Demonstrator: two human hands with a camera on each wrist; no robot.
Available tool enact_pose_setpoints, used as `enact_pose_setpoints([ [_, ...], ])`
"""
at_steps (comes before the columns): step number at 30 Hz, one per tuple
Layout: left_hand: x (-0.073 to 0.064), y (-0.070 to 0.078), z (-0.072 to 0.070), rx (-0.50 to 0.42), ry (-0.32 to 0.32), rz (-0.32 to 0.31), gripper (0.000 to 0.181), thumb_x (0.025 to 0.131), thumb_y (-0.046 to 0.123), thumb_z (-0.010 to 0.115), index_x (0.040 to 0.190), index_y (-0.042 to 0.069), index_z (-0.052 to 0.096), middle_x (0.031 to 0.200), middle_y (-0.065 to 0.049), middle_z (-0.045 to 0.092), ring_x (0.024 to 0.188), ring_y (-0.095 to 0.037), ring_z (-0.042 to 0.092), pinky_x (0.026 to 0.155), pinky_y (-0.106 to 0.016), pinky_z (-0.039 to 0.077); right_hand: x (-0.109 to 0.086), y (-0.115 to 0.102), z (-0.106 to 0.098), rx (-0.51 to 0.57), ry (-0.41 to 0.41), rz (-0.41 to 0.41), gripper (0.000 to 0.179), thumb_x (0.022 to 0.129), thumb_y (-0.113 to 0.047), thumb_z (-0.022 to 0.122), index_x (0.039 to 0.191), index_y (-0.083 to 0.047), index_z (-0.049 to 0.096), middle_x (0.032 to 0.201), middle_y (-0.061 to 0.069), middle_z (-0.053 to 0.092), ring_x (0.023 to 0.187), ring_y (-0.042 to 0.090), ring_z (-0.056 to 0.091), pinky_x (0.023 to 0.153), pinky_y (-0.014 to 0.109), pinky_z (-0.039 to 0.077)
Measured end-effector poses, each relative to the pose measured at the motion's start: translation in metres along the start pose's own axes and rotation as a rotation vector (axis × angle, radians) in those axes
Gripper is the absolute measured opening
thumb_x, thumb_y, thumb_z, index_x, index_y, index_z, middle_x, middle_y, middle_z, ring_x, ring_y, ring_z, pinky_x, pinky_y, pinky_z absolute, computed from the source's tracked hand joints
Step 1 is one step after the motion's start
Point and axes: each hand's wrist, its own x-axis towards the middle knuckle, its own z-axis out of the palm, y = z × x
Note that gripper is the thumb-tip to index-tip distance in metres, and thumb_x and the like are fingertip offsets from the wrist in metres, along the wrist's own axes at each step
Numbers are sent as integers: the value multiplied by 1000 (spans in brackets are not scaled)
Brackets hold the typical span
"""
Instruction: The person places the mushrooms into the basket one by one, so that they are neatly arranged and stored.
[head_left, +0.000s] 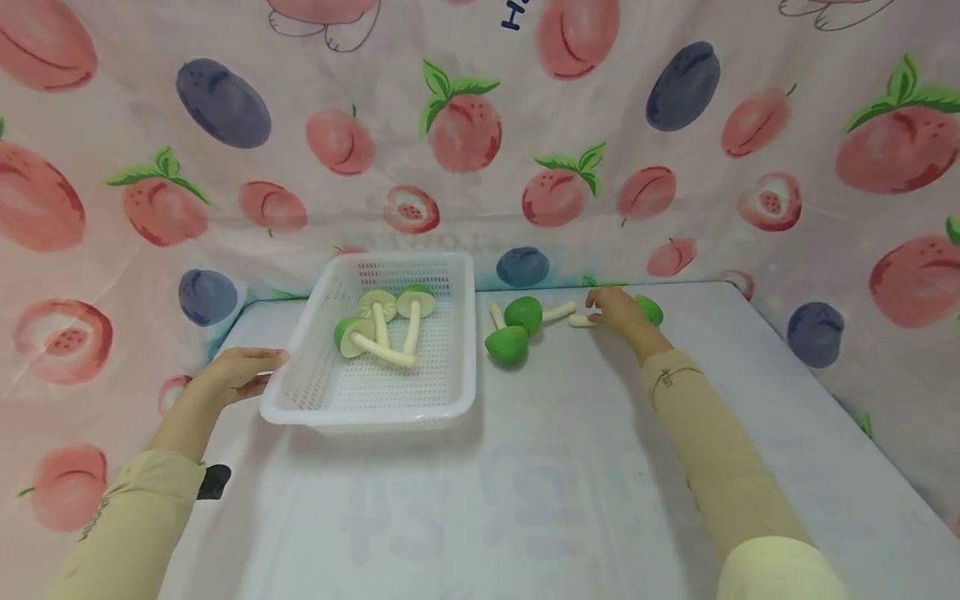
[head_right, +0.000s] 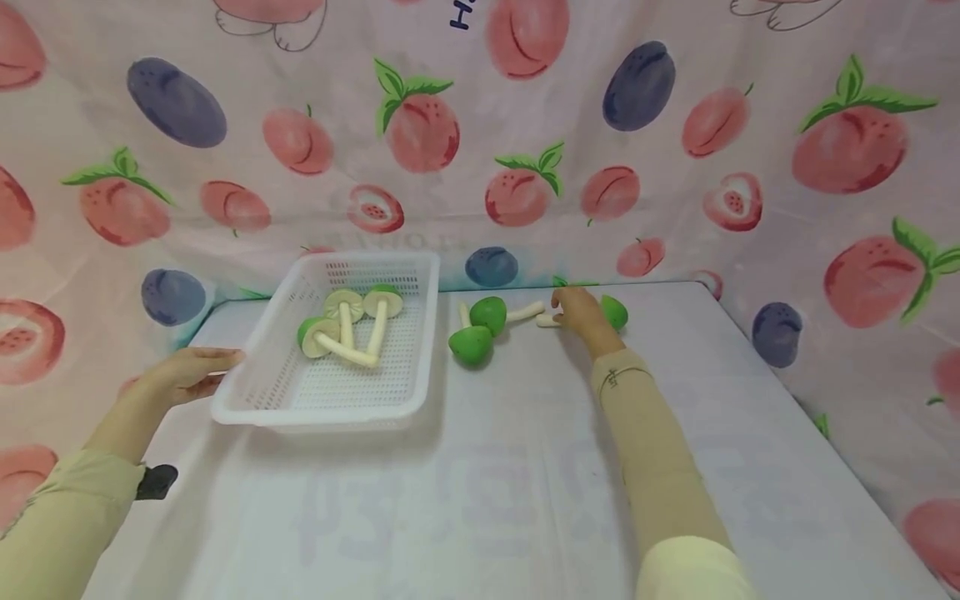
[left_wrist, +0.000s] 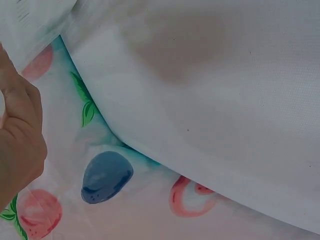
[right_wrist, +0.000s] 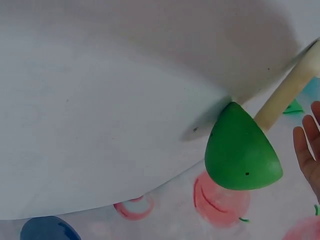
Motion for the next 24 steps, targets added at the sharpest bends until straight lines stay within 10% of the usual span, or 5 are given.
enact_pose_setpoints([
  [17, -1, -2, -3, -41, -30, 12, 70, 94, 29, 57, 141, -13, 26, 75, 16, 57, 71, 2, 57, 66, -15, 52, 0, 9, 9, -4, -50, 7, 24, 87, 1, 61, 109, 11, 60, 110, 30, 60, 105, 43, 54, 91, 51, 45],
  [24, -1, -2, -2, -47, -31, 3, 66, 95, 28, 56, 140, -12, 28, 75, 16, 57, 70, 2, 57, 66, -15, 52, -6, 23, -11, 21, 61, 8, 30, 85, -4, 66, 110, 10, 59, 111, 31, 59, 104, 45, 53, 91, 54, 43],
])
